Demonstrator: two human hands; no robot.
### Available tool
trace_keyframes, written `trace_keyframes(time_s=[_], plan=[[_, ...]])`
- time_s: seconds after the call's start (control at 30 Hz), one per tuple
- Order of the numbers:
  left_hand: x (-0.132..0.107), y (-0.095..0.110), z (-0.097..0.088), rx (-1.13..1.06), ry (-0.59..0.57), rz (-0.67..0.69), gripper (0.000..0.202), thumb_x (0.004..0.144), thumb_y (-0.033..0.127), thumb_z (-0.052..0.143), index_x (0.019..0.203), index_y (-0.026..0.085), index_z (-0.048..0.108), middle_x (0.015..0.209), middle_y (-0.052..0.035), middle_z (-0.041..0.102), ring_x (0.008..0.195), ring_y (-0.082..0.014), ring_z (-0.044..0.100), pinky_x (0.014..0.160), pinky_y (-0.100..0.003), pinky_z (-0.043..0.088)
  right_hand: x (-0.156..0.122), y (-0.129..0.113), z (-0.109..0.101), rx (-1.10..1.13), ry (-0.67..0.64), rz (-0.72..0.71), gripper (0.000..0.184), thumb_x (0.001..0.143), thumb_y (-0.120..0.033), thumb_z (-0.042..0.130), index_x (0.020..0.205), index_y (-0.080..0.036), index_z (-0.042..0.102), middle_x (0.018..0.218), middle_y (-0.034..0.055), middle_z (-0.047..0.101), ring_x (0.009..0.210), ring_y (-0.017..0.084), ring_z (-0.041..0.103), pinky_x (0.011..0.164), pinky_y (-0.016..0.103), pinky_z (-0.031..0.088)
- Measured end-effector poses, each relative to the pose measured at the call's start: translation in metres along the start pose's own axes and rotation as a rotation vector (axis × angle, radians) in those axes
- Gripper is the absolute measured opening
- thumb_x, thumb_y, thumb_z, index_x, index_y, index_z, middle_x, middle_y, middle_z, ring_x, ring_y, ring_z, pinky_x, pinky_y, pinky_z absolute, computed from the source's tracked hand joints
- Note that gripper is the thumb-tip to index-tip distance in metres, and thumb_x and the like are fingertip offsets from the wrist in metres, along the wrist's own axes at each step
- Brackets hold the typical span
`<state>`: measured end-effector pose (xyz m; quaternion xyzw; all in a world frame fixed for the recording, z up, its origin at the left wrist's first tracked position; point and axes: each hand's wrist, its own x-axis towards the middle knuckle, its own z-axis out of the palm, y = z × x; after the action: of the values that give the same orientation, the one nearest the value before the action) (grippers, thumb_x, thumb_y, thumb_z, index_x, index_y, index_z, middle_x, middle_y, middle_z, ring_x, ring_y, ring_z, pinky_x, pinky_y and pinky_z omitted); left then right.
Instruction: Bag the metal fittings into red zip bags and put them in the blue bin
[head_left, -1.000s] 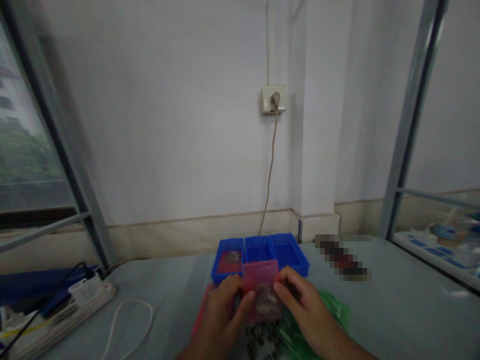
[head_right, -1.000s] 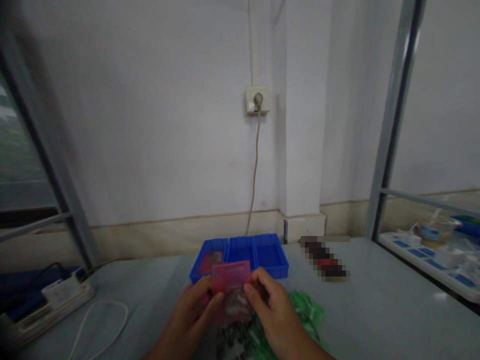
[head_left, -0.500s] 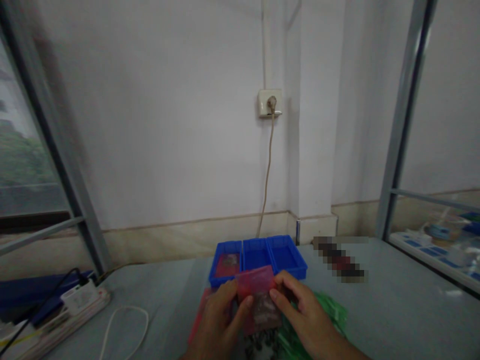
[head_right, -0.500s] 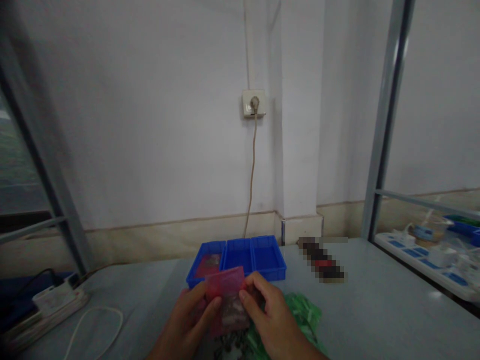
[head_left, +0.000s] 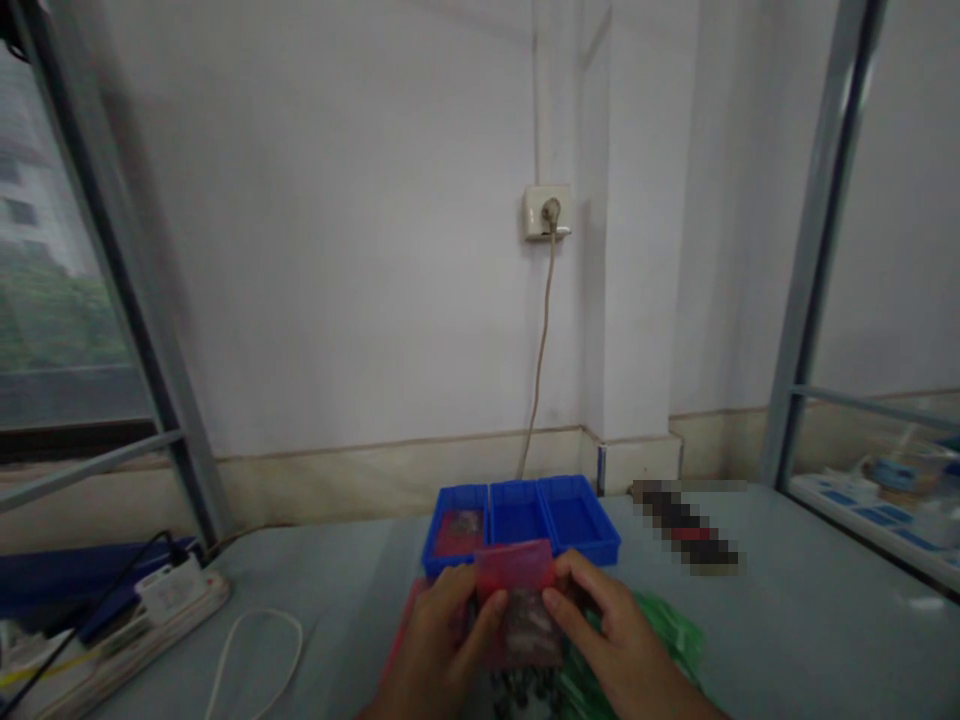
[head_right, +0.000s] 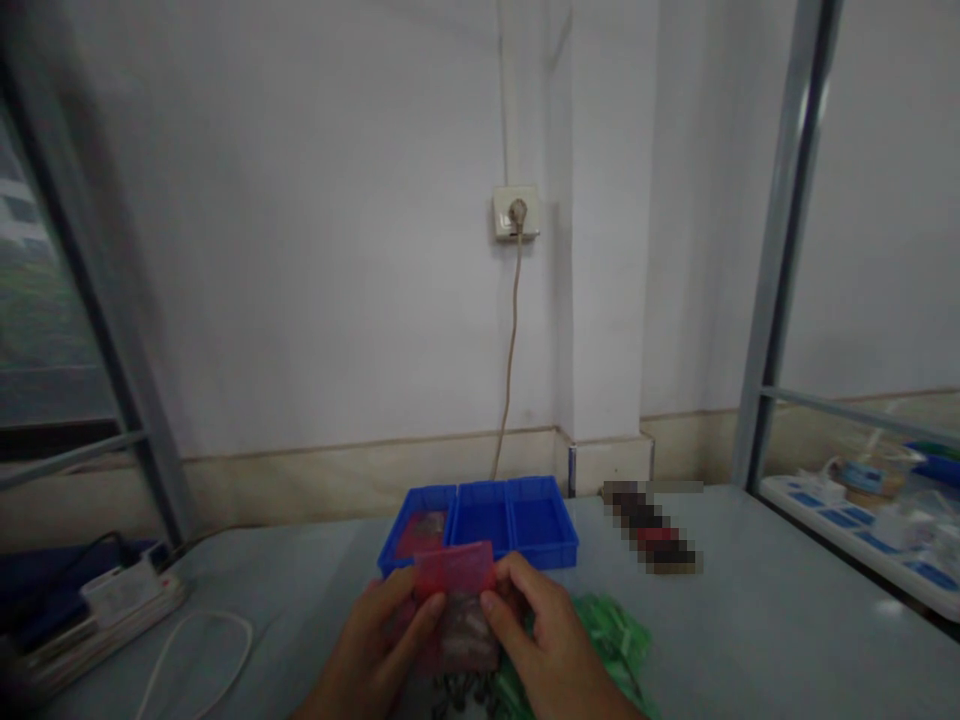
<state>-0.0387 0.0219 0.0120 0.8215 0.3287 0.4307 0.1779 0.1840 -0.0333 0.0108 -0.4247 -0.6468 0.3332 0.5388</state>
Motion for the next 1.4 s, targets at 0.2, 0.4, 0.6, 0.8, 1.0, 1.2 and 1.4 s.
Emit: trace_keyframes(time_s=[0.2,0.4,0.6,0.8,1.0,1.2,1.4], plan=[[0.000,-0.002,0.000,0.037,0.018,-0.010,0.039,0.109,0.052,0.056,0.092,0.023,0.076,0.087,-0.0044,0.078,0.078,-0.0208,0.069,0.077,-0.028,0.055,0.000,0.002,0.000,-0.018,-0.009,0.009,0.029,0.108,-0.051,0.059,0.097,-0.024,0.063,0.091,-0.0003,0.062,0.086,0.021,0.058,0.079,0.028,0.047],[0.001,0.000,0.001,0.004,0.007,0.004,0.041,0.110,0.053,0.054,0.094,0.022,0.075,0.089,-0.0044,0.078,0.080,-0.0204,0.070,0.073,-0.026,0.052,-0.003,0.011,0.001,-0.022,0.073,-0.008,0.025,0.108,-0.050,0.059,0.103,-0.026,0.056,0.093,-0.0018,0.056,0.086,0.019,0.056,0.079,0.027,0.047],[0.000,0.000,0.001,0.018,0.021,-0.013,0.042,0.109,0.053,0.054,0.090,0.022,0.074,0.086,-0.0046,0.077,0.078,-0.0205,0.069,0.074,-0.026,0.054,-0.002,0.003,-0.001,-0.042,0.003,-0.038,0.024,0.111,-0.047,0.055,0.107,-0.027,0.068,0.104,0.0022,0.070,0.100,0.023,0.067,0.089,0.030,0.051],[0.001,0.003,0.001,-0.069,0.018,-0.048,0.039,0.109,0.052,0.056,0.095,0.023,0.077,0.088,-0.0043,0.079,0.078,-0.0204,0.071,0.074,-0.025,0.055,-0.001,-0.002,-0.004,-0.084,0.001,-0.065,0.026,0.110,-0.036,0.053,0.119,-0.031,0.076,0.121,0.0045,0.077,0.118,0.027,0.069,0.106,0.036,0.049],[0.002,0.006,0.001,-0.129,-0.013,-0.067,0.036,0.109,0.050,0.057,0.101,0.022,0.078,0.091,-0.0039,0.080,0.081,-0.0210,0.072,0.073,-0.025,0.054,0.001,-0.004,-0.007,-0.155,0.002,-0.078,0.025,0.096,-0.022,0.067,0.117,-0.030,0.078,0.114,0.0036,0.077,0.104,0.026,0.069,0.095,0.035,0.051],[0.005,0.011,-0.002,-0.109,-0.023,-0.026,0.035,0.110,0.046,0.056,0.089,0.021,0.070,0.090,-0.0043,0.072,0.083,-0.0203,0.067,0.077,-0.027,0.052,0.002,-0.002,-0.007,-0.141,-0.012,-0.115,0.014,0.102,-0.029,0.066,0.110,-0.027,0.077,0.108,0.0043,0.074,0.101,0.025,0.067,0.090,0.033,0.050],[0.006,0.014,-0.003,-0.127,0.034,0.028,0.009,0.104,0.031,0.064,0.106,0.022,0.065,0.114,-0.0084,0.067,0.101,-0.0236,0.065,0.090,-0.034,0.054,0.001,-0.009,-0.007,-0.164,0.095,-0.120,0.023,0.107,-0.042,0.064,0.095,-0.025,0.074,0.103,0.0039,0.063,0.101,0.025,0.062,0.092,0.033,0.047]])
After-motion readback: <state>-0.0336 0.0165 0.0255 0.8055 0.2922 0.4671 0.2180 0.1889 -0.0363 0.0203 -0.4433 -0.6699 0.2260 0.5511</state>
